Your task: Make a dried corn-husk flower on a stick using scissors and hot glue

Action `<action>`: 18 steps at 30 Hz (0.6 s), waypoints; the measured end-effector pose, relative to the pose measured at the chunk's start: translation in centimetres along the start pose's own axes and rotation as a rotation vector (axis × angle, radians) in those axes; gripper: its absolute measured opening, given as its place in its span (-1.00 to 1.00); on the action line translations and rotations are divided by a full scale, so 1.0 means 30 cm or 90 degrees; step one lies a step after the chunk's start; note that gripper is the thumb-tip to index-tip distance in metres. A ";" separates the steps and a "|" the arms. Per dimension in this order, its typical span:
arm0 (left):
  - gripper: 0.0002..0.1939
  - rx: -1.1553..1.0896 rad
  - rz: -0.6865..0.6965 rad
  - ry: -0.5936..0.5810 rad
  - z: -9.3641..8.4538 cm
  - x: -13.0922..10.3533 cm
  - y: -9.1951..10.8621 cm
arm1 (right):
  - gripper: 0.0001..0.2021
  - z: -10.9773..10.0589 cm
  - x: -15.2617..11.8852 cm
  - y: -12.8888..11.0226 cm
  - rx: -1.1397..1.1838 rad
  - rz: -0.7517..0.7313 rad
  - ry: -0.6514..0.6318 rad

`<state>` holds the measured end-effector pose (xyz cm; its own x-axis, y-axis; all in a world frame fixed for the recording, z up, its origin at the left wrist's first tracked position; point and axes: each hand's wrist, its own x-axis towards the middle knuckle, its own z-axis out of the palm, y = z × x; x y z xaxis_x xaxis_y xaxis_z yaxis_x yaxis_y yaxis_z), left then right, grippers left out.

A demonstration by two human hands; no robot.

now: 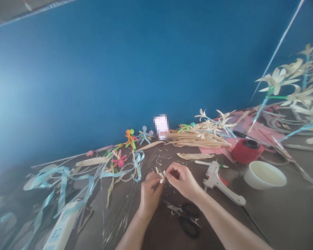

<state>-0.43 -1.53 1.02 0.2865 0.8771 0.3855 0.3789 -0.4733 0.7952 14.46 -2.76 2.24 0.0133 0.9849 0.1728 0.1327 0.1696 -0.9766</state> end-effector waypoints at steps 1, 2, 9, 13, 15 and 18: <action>-0.84 0.013 0.013 -0.005 0.000 0.000 0.001 | -0.91 0.001 0.000 0.002 0.007 0.005 -0.001; -0.84 0.025 0.024 -0.010 -0.001 0.000 0.002 | -0.91 0.003 -0.001 0.003 0.015 0.009 -0.002; -0.83 0.046 0.029 -0.017 -0.004 0.000 0.009 | -0.86 0.007 -0.006 -0.007 0.050 0.040 -0.007; -0.82 0.034 0.024 0.000 0.001 -0.001 0.006 | -0.82 0.012 -0.011 -0.007 0.070 0.062 -0.017; -0.83 0.010 0.005 0.008 0.005 -0.002 0.006 | -0.81 0.015 -0.013 -0.004 0.082 0.069 -0.013; -0.83 -0.040 -0.037 0.011 0.010 -0.006 0.007 | -0.80 0.019 -0.016 0.003 0.088 0.074 -0.009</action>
<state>-0.13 -1.82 0.97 0.2507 0.9045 0.3450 0.3390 -0.4159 0.8439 13.91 -3.19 2.01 0.0064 0.9983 0.0575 -0.0069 0.0576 -0.9983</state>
